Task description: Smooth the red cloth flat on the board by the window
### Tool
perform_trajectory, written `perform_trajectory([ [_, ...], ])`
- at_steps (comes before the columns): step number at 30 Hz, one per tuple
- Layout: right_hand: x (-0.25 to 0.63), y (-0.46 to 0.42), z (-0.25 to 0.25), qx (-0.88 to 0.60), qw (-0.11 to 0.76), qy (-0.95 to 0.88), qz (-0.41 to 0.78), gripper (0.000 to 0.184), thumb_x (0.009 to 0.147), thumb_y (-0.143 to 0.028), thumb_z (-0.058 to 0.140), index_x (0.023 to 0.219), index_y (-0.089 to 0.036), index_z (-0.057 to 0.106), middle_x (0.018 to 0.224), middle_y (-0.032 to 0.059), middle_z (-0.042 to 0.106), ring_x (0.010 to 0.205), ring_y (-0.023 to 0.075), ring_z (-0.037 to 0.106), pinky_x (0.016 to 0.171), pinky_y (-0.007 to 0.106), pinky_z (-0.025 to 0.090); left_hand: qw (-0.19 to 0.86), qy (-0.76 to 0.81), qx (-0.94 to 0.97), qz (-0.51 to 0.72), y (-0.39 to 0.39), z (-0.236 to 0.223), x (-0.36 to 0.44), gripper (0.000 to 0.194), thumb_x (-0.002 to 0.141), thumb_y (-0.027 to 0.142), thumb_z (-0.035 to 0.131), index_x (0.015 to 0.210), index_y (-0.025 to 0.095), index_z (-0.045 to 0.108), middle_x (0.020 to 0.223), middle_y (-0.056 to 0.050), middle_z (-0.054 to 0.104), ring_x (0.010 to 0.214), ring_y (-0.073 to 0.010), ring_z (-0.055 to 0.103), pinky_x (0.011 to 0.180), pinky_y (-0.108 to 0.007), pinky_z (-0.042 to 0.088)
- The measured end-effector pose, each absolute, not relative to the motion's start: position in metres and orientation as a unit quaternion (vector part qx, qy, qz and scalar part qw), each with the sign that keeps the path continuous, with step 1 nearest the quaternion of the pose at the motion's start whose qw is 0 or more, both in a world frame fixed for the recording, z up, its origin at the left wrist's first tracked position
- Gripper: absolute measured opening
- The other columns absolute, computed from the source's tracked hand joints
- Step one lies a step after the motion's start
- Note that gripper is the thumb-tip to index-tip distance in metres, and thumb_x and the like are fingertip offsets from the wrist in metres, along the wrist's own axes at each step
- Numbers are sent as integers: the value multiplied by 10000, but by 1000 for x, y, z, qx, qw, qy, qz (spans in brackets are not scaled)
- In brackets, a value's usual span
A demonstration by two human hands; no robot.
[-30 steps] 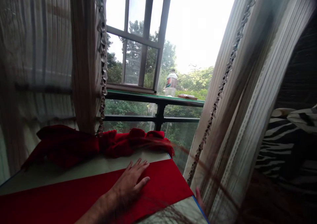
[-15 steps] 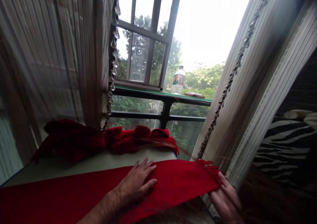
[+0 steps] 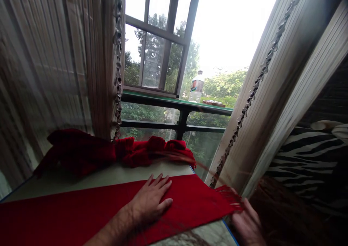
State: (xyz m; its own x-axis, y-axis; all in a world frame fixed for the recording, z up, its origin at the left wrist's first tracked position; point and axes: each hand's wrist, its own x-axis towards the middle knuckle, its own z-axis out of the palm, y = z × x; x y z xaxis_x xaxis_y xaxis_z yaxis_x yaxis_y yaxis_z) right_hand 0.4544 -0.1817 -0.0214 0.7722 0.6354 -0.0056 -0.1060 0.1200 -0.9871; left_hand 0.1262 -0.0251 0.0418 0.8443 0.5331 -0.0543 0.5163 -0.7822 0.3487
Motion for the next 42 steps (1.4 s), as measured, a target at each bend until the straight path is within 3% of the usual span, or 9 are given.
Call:
perform_trajectory([
  [3,473,-196,-17,-600,773,-94,183,656,907,-729,486,1503,-510,653,1733,136,563,1582,350,515,1191,688,486,177,282,943,14,-26,43,128,726,1119,460,532,1760,151,386,1846,-133,265,1736,-366,156,1404,-663,98],
  [6,484,-199,-4,-596,796,-70,79,871,885,-661,554,1708,-410,416,1884,54,313,1728,235,231,1391,519,231,174,285,943,7,-26,42,129,728,1120,460,520,1765,158,371,1850,-117,243,1741,-350,142,1404,-654,90],
  [9,468,-184,7,-605,764,-211,78,881,865,-659,654,1647,-267,551,1776,102,523,1680,291,411,1403,478,288,169,289,942,6,-25,41,130,724,1123,453,518,1767,160,365,1853,-106,237,1742,-341,136,1406,-643,84],
  [12,424,-153,11,-665,540,-495,147,750,1025,-664,523,1605,-198,617,1777,151,504,1695,309,381,1419,533,239,166,288,943,8,-24,39,130,714,1144,482,493,1769,164,361,1853,-101,250,1741,-337,148,1408,-636,90],
  [15,374,-123,8,-664,293,-665,176,707,1104,-587,390,1702,-222,484,1867,100,294,1749,295,205,1427,598,153,162,286,944,14,-22,35,129,695,1160,482,482,1764,156,370,1845,-116,272,1737,-329,179,1410,-621,109],
  [21,347,-116,11,-676,128,-713,137,670,1119,-570,473,1729,-301,408,1856,43,277,1751,296,187,1429,617,117,148,281,947,47,-17,25,128,752,1154,530,508,1770,131,347,1849,-143,233,1747,-319,124,1415,-603,66],
  [28,378,-126,6,-720,91,-681,93,641,1133,-483,388,1743,-286,372,1866,25,266,1750,233,175,1438,482,100,160,247,954,54,-33,25,116,831,1126,626,524,1772,134,346,1851,-153,220,1742,-342,120,1413,-610,39],
  [36,383,-123,-5,-732,100,-668,91,668,1111,-521,370,1739,-294,378,1863,4,270,1749,232,181,1434,491,89,173,240,954,44,-34,9,118,1219,914,915,641,1791,145,288,1853,-169,192,1729,-419,158,1407,-640,39],
  [42,385,-120,-8,-732,109,-666,93,687,1092,-563,368,1730,-311,397,1853,-3,280,1743,263,203,1428,537,133,191,236,953,18,-34,28,106,1187,942,898,625,1798,162,259,1855,-148,157,1735,-381,89,1408,-595,17],
])
